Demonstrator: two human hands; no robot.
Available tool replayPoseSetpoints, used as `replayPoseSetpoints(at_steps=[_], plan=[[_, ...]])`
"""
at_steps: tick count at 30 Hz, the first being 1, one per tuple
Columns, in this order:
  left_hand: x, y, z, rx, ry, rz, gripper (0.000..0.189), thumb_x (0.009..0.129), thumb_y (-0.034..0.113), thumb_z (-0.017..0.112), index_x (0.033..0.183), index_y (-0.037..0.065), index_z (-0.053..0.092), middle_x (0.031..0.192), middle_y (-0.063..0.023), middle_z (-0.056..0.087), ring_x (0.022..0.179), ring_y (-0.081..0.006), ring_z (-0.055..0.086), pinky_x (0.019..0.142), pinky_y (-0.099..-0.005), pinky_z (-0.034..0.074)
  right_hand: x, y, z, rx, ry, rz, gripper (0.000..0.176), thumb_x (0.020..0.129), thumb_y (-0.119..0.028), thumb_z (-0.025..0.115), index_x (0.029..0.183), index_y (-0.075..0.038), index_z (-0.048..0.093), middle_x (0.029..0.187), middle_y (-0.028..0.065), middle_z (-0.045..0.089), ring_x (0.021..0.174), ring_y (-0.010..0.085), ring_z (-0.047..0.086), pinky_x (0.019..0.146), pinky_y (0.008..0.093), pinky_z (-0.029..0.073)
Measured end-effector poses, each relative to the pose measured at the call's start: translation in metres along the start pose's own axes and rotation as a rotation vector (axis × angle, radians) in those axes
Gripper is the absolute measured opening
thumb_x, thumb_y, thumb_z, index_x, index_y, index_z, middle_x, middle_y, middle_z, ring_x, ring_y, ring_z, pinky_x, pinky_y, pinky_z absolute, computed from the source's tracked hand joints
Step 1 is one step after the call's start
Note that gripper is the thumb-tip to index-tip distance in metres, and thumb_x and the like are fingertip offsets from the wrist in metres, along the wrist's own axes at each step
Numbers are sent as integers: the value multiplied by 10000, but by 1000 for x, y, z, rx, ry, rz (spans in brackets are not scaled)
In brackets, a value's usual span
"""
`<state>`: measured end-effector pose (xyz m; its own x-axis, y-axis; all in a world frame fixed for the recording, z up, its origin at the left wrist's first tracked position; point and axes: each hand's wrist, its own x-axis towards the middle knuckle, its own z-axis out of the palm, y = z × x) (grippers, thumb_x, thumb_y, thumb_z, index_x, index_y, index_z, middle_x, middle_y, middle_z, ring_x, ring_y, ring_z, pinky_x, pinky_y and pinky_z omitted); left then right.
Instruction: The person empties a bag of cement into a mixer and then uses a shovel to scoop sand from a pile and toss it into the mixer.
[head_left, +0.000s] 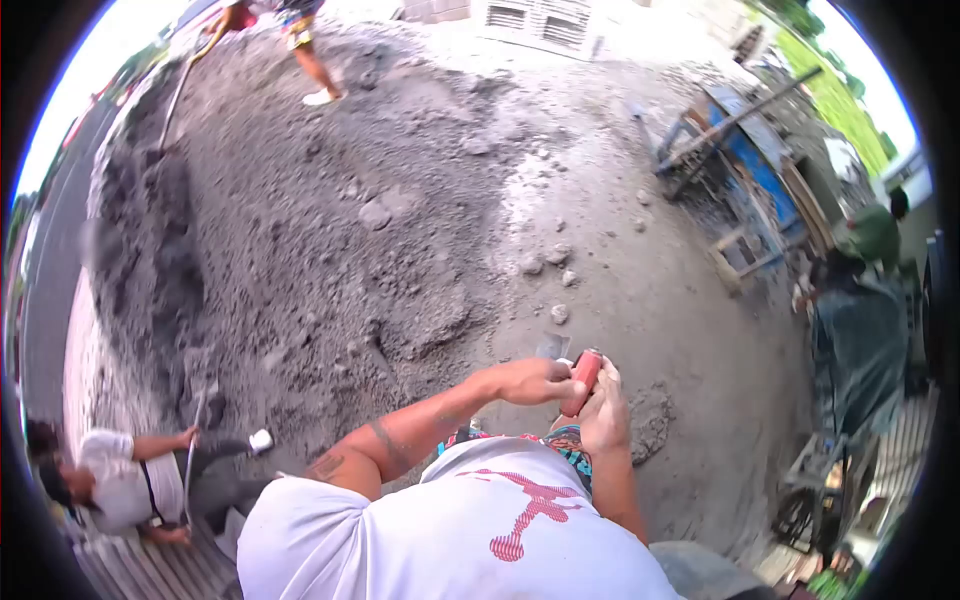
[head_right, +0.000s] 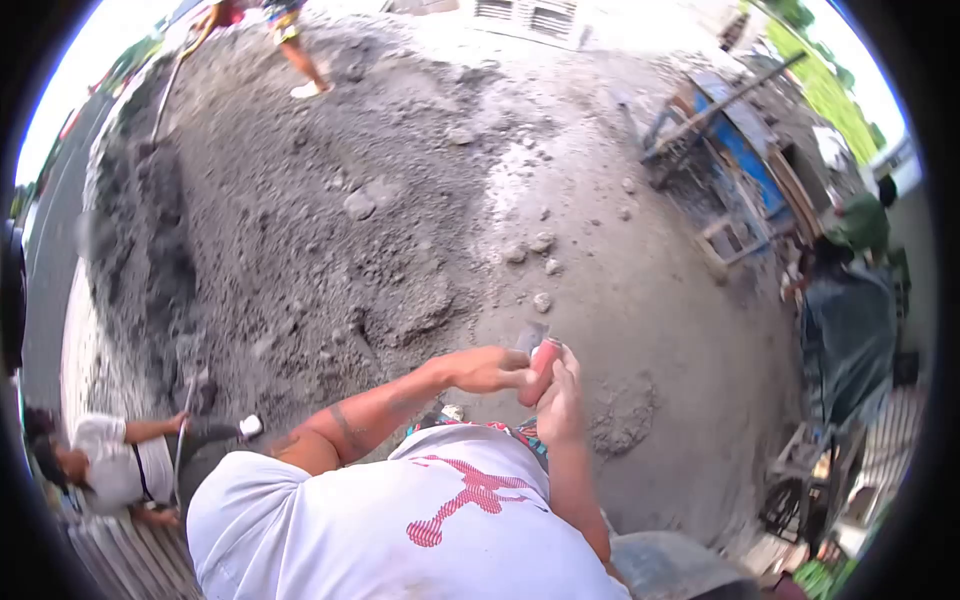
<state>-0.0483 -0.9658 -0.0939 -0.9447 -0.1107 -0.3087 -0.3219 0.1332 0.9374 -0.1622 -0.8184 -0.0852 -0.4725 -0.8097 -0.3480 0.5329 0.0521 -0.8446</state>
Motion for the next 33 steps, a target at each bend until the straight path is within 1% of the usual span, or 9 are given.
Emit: replayPoseSetpoints(at_steps=[2,7,9,10,14,20,26,30,33], plan=[[25,-5,10,51,163,-95,637,887,547,583,1169,-23,602,1064,-198,679,937,-304,668,825,-406,510,42,0,-22,261,-154,193,643,984,-437,438,1437,7,328,1331,162,482,1199,229,507,1004,381,415],[133,-3,-3,99,763,-300,518,786,406,694,1133,31,611,926,-234,677,877,-391,664,766,-459,511,187,-32,-134,293,-492,593,658,969,-522,412,1406,-32,379,1267,117,549,1122,236,567,1008,405,433],[181,32,-14,207,853,-370,458,776,380,694,1080,46,619,866,-213,681,805,-389,666,733,-479,508,257,-40,-167,-291,-433,580,560,961,-538,418,1243,-61,500,1143,72,608,974,204,614,927,416,482],[195,72,-26,263,825,-386,419,774,374,693,1026,47,620,855,-209,679,786,-394,663,722,-485,506,281,-43,-164,-325,-252,619,602,992,-577,247,1286,-113,495,1198,67,634,1087,235,585,931,443,434],[226,156,-41,363,871,-314,360,782,378,711,880,49,604,790,-191,662,732,-405,650,673,-493,498,372,-52,-145,-34,-372,918,421,975,-509,411,1059,-102,479,889,132,624,817,291,641,726,461,534],[195,152,-71,304,1073,-531,374,800,396,725,885,58,588,779,-165,654,719,-384,651,656,-494,494,478,31,-37,-167,-514,1168,202,914,-205,491,1027,-66,400,754,106,540,614,249,572,550,404,526],[135,116,-121,253,1357,-597,303,734,295,771,849,86,584,762,-137,650,698,-362,653,628,-477,500,492,69,140,-295,-823,1137,346,965,-316,459,1035,22,458,810,130,583,661,244,598,606,428,551],[98,9,-226,549,1559,-631,199,717,193,737,796,98,581,717,-107,632,648,-345,647,581,-461,496,541,92,273,-531,-1152,1094,565,991,-488,364,1148,35,511,986,181,663,785,257,642,736,456,545],[35,-135,-330,568,1426,-779,101,799,177,661,873,124,617,786,-107,691,714,-339,684,612,-454,531,566,89,332,-921,-970,758,479,987,-443,420,1148,-33,608,1106,127,662,973,245,634,857,333,493]])
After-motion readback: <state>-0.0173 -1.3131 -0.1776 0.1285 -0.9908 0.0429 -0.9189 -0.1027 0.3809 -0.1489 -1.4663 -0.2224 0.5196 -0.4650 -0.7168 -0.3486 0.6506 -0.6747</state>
